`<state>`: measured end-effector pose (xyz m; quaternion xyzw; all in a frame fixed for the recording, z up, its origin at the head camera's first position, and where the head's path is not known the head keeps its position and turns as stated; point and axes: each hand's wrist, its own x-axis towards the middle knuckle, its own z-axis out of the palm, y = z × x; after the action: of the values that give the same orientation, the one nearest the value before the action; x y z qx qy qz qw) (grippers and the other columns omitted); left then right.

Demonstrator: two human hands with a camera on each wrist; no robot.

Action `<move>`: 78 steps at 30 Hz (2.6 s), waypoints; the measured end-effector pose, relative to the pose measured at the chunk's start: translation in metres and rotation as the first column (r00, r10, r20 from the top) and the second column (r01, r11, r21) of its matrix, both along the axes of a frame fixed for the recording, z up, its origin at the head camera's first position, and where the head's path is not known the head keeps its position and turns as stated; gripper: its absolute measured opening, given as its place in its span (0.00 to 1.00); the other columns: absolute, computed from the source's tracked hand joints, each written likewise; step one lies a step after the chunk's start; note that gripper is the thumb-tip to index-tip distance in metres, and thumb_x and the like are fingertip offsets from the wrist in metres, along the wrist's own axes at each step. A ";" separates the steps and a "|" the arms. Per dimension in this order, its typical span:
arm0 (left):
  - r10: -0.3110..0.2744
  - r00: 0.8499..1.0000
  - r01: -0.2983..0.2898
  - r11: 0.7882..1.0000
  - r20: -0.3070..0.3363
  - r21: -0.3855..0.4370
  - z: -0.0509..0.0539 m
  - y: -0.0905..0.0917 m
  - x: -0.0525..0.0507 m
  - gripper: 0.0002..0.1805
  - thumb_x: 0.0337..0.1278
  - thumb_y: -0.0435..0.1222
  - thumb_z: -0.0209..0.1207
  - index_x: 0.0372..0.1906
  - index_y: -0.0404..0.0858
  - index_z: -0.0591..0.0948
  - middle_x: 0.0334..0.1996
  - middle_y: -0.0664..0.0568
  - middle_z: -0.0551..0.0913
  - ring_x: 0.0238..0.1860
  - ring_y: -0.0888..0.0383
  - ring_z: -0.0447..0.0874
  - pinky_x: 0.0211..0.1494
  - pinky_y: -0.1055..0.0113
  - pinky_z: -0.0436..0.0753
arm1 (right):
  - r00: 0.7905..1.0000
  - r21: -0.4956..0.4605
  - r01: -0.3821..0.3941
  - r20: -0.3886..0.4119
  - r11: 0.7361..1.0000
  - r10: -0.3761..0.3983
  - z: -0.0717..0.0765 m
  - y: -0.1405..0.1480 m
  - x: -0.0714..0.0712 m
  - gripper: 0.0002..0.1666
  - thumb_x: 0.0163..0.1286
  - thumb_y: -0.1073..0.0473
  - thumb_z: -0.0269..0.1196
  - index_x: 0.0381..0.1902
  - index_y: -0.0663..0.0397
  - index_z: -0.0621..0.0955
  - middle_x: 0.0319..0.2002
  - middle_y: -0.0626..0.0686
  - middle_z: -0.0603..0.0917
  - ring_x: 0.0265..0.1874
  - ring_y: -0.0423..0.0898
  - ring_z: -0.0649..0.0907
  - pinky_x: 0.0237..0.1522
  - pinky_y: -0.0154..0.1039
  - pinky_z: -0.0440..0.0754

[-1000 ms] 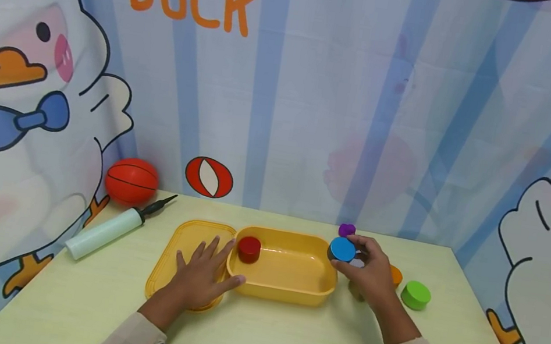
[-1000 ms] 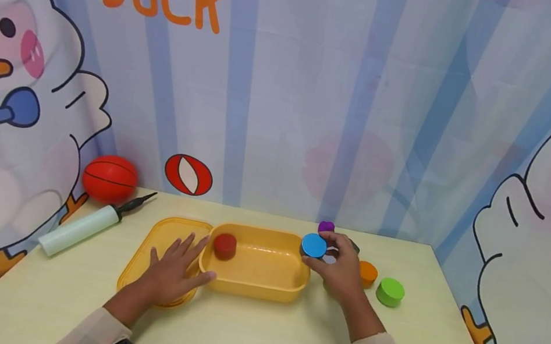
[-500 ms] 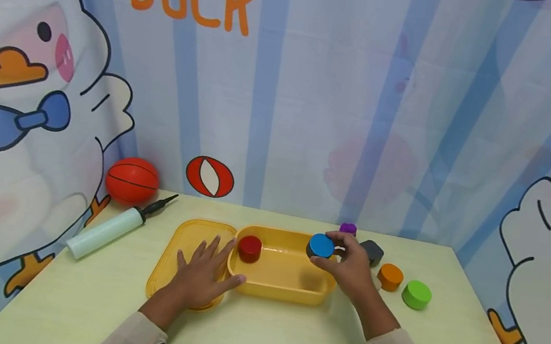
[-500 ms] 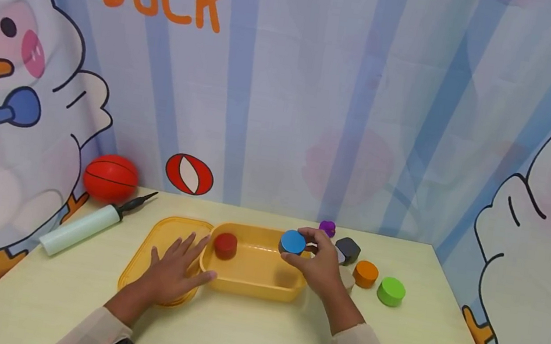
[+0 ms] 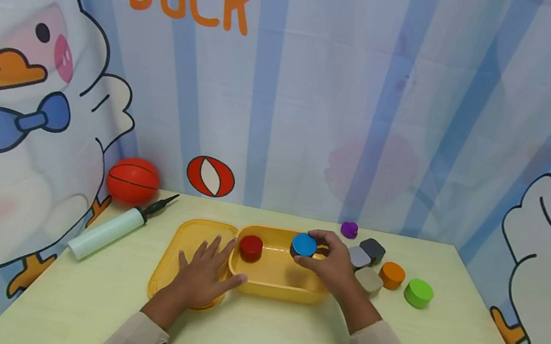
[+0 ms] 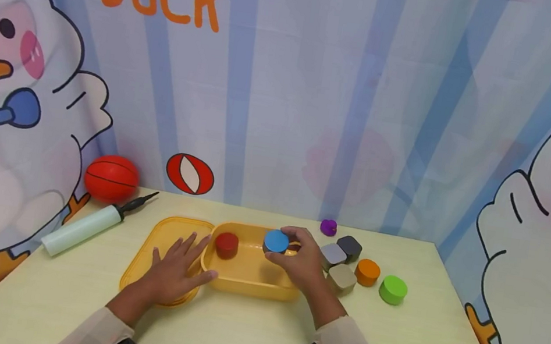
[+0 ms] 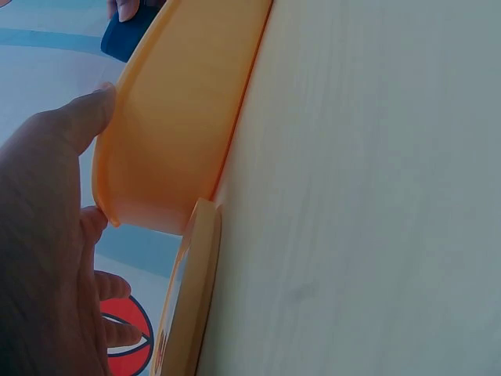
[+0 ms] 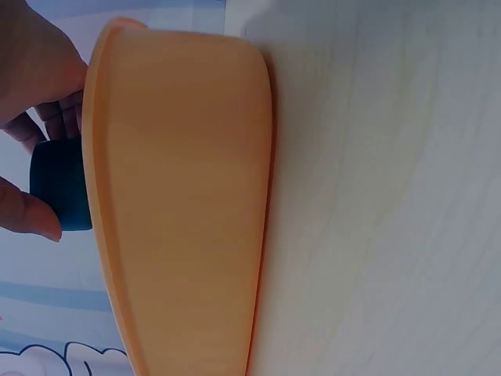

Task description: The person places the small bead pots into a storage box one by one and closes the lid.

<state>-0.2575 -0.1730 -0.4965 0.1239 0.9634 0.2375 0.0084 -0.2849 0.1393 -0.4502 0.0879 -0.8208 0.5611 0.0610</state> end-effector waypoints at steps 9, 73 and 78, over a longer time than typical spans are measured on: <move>0.008 1.000 -0.008 1.000 0.005 -0.008 0.001 0.003 -0.002 0.52 0.70 0.76 0.50 0.91 0.60 0.52 0.91 0.41 0.50 0.88 0.25 0.46 0.77 0.11 0.33 | 0.999 0.010 -0.030 0.022 0.999 0.030 -0.003 -0.021 -0.004 0.33 0.63 0.69 0.80 0.65 0.65 0.83 0.62 0.67 0.84 0.62 0.66 0.86 0.71 0.62 0.84; 0.004 1.000 -0.004 1.000 0.009 -0.010 0.002 0.003 -0.003 0.53 0.70 0.77 0.49 0.91 0.59 0.53 0.90 0.40 0.51 0.88 0.24 0.47 0.76 0.10 0.34 | 0.951 0.211 -0.258 0.230 0.943 0.209 -0.012 -0.073 -0.015 0.22 0.64 0.68 0.79 0.57 0.63 0.90 0.53 0.59 0.92 0.44 0.50 0.90 0.51 0.44 0.94; 0.005 1.000 -0.004 1.000 0.008 -0.015 0.002 0.003 -0.002 0.53 0.69 0.77 0.49 0.91 0.59 0.53 0.90 0.40 0.52 0.88 0.24 0.47 0.76 0.10 0.35 | 0.950 0.205 -0.259 0.230 0.944 0.211 -0.014 -0.072 -0.016 0.20 0.65 0.70 0.78 0.56 0.65 0.90 0.50 0.59 0.92 0.43 0.49 0.90 0.51 0.44 0.94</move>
<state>-0.2600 -0.1703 -0.4944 0.1207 0.9653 0.2310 0.0128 -0.3007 0.0668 -0.4637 0.1340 -0.8663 0.4702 -0.1024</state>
